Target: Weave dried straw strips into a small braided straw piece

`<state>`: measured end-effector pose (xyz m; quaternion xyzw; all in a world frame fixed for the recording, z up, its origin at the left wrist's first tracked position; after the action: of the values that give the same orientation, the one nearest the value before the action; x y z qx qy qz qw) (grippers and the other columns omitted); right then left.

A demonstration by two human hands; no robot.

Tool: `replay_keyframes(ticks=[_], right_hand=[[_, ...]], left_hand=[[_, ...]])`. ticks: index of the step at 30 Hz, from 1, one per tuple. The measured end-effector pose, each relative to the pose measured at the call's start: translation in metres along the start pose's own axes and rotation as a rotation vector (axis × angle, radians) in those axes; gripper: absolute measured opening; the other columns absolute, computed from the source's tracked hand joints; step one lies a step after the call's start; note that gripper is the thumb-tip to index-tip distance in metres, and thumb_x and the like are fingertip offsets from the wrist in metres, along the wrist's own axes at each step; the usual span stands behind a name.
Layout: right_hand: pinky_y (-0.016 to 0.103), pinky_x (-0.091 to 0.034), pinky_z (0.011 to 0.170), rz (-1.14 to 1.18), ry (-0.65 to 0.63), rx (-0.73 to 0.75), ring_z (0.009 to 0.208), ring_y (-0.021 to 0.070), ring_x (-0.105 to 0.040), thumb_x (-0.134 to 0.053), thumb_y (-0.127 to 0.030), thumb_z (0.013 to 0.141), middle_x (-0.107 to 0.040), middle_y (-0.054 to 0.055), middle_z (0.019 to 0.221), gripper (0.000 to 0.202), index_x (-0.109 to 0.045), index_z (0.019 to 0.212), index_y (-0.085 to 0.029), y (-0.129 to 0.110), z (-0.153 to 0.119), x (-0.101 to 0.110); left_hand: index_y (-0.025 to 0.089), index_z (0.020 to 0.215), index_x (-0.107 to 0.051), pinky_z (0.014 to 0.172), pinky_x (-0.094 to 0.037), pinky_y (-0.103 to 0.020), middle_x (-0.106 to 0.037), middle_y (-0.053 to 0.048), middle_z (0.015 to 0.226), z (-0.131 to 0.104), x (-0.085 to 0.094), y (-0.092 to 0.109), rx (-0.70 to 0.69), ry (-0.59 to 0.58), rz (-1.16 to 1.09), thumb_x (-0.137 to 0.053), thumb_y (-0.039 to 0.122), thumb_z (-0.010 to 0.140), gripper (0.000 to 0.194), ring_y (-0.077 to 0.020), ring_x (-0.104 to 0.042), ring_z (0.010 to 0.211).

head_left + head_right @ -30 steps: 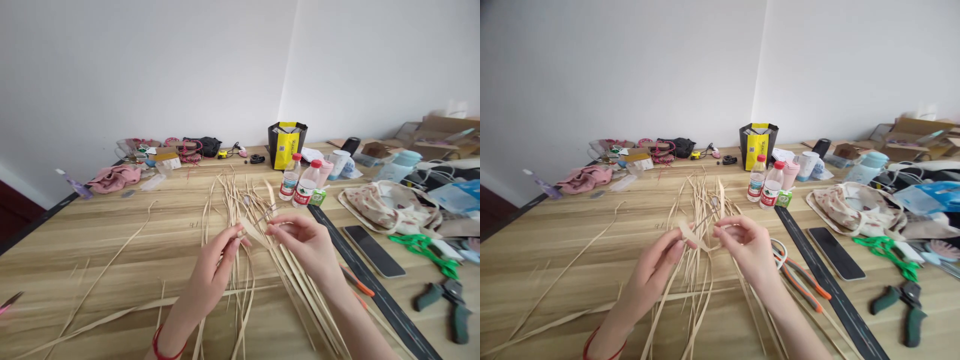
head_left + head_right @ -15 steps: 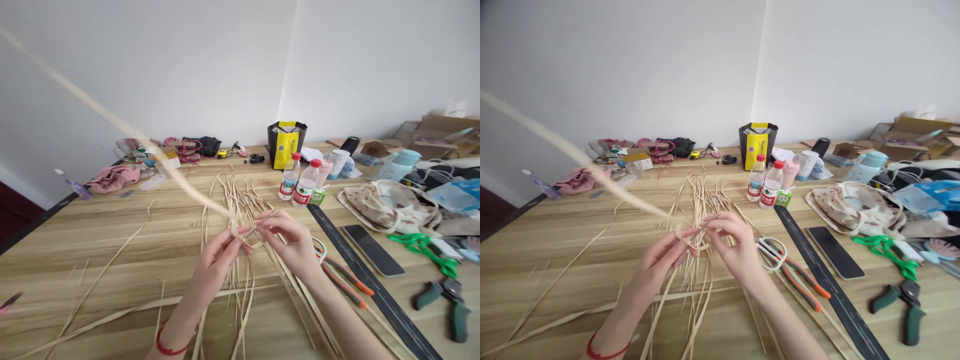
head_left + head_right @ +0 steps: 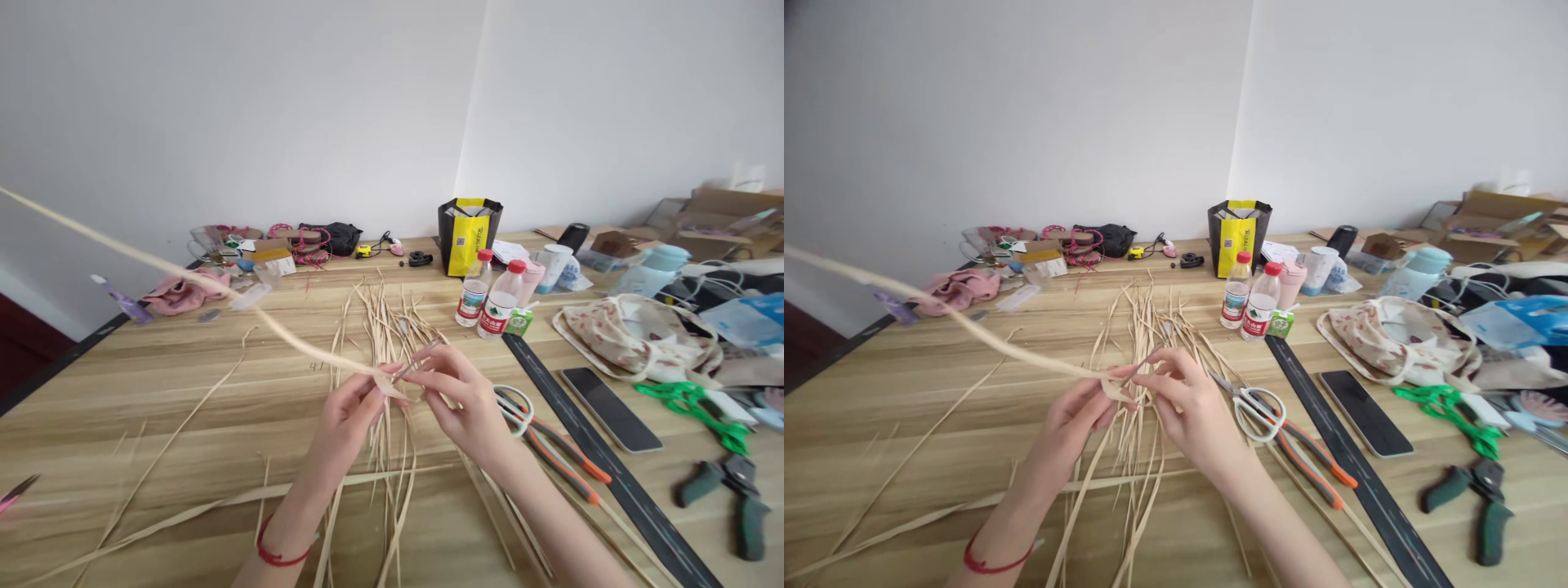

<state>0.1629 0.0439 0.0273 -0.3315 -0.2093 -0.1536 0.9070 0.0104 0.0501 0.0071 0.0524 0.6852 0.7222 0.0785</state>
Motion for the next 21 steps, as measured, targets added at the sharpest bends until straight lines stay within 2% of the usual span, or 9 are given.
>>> replay_keyframes(ticks=[3, 6, 9, 12, 14, 15, 16, 18, 21], right_hand=[[0.036, -0.052, 0.083, 0.002, -0.023, -0.017, 0.099, 0.0198, -0.061, -0.045, -0.002, 0.083, -0.057, 0.009, 0.113, 0.04, -0.067, 0.106, -0.025, 0.002, 0.0, -0.005], [0.037, -0.049, 0.088, 0.019, -0.036, -0.056, 0.103, 0.0202, -0.06, -0.045, -0.005, 0.086, -0.059, 0.009, 0.111, 0.037, -0.066, 0.108, -0.025, 0.003, 0.001, -0.009], [0.039, -0.046, 0.091, -0.051, 0.085, -0.108, 0.106, 0.0221, -0.058, -0.047, -0.012, 0.088, -0.06, 0.011, 0.112, 0.032, -0.06, 0.115, -0.023, 0.001, 0.001, -0.002], [0.034, -0.048, 0.078, -0.097, 0.15, -0.105, 0.088, 0.0217, -0.06, -0.053, -0.018, 0.087, -0.064, 0.009, 0.092, 0.018, -0.061, 0.103, -0.019, -0.015, -0.001, 0.005], [0.026, -0.045, 0.061, -0.033, -0.069, -0.1, 0.065, 0.0168, -0.059, -0.048, -0.018, 0.09, -0.063, 0.004, 0.072, 0.015, -0.063, 0.093, -0.02, -0.029, -0.003, -0.009], [0.025, -0.044, 0.058, -0.006, -0.239, -0.103, 0.06, 0.0156, -0.058, -0.046, -0.019, 0.091, -0.064, 0.004, 0.071, 0.019, -0.064, 0.097, -0.02, -0.035, -0.007, -0.022], [0.024, -0.043, 0.056, -0.012, -0.336, -0.122, 0.058, 0.0152, -0.06, -0.043, -0.02, 0.092, -0.068, 0.004, 0.074, 0.024, -0.062, 0.108, -0.02, -0.04, -0.011, -0.031], [0.025, -0.038, 0.05, -0.129, -0.411, -0.173, 0.052, 0.0171, -0.061, -0.037, -0.022, 0.095, -0.071, 0.007, 0.073, 0.037, -0.052, 0.128, -0.015, -0.045, -0.019, -0.045], [0.028, -0.031, 0.044, -0.287, -0.409, -0.203, 0.044, 0.0209, -0.061, -0.028, -0.025, 0.097, -0.071, 0.009, 0.063, 0.047, -0.041, 0.138, -0.006, -0.046, -0.026, -0.061]], left_hand=[[0.019, 0.105, -0.068, 0.06, -0.042, -0.022, -0.067, -0.002, 0.076, 0.0, 0.002, -0.003, 0.021, 0.045, -0.041, -0.066, 0.033, 0.08, 0.029, -0.0138, -0.057, 0.068], [0.018, 0.099, -0.068, 0.061, -0.044, -0.022, -0.067, -0.002, 0.078, 0.002, 0.007, -0.009, 0.049, 0.087, -0.063, -0.068, 0.035, 0.078, 0.027, -0.0144, -0.059, 0.071], [0.017, 0.098, -0.066, 0.061, -0.046, -0.022, -0.066, -0.001, 0.075, 0.005, 0.012, -0.012, 0.043, 0.142, -0.021, -0.067, 0.039, 0.079, 0.029, -0.0142, -0.06, 0.07], [0.015, 0.097, -0.066, 0.071, -0.049, -0.028, -0.069, -0.003, 0.077, 0.007, 0.015, -0.013, 0.022, 0.182, 0.084, -0.067, 0.038, 0.079, 0.029, -0.0173, -0.063, 0.076], [0.015, 0.094, -0.065, 0.074, -0.05, -0.03, -0.07, -0.004, 0.079, 0.008, 0.017, -0.015, 0.005, 0.201, 0.167, -0.065, 0.035, 0.079, 0.025, -0.0191, -0.065, 0.078], [0.016, 0.091, -0.065, 0.073, -0.05, -0.031, -0.07, -0.004, 0.08, 0.008, 0.017, -0.015, -0.01, 0.211, 0.21, -0.063, 0.033, 0.08, 0.02, -0.0194, -0.065, 0.077], [0.016, 0.087, -0.065, 0.072, -0.05, -0.031, -0.07, -0.004, 0.08, 0.008, 0.018, -0.015, -0.028, 0.222, 0.251, -0.061, 0.03, 0.081, 0.016, -0.0196, -0.065, 0.076], [0.018, 0.08, -0.063, 0.069, -0.049, -0.03, -0.071, -0.003, 0.08, 0.007, 0.019, -0.016, -0.063, 0.236, 0.334, -0.056, 0.023, 0.08, 0.009, -0.0196, -0.065, 0.075], [0.019, 0.079, -0.062, 0.065, -0.047, -0.028, -0.071, -0.003, 0.083, 0.003, 0.02, -0.014, -0.1, 0.237, 0.465, -0.052, 0.018, 0.079, 0.011, -0.0189, -0.064, 0.073]])
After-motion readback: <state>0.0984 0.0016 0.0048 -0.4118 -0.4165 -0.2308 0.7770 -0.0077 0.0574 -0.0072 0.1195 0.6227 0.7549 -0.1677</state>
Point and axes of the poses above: each hand's wrist, its own z-axis towards the middle knuckle, its own x-axis out of the back of the hand, y = z × x, the point moved 6 cm from there along z, towards the middle knuckle
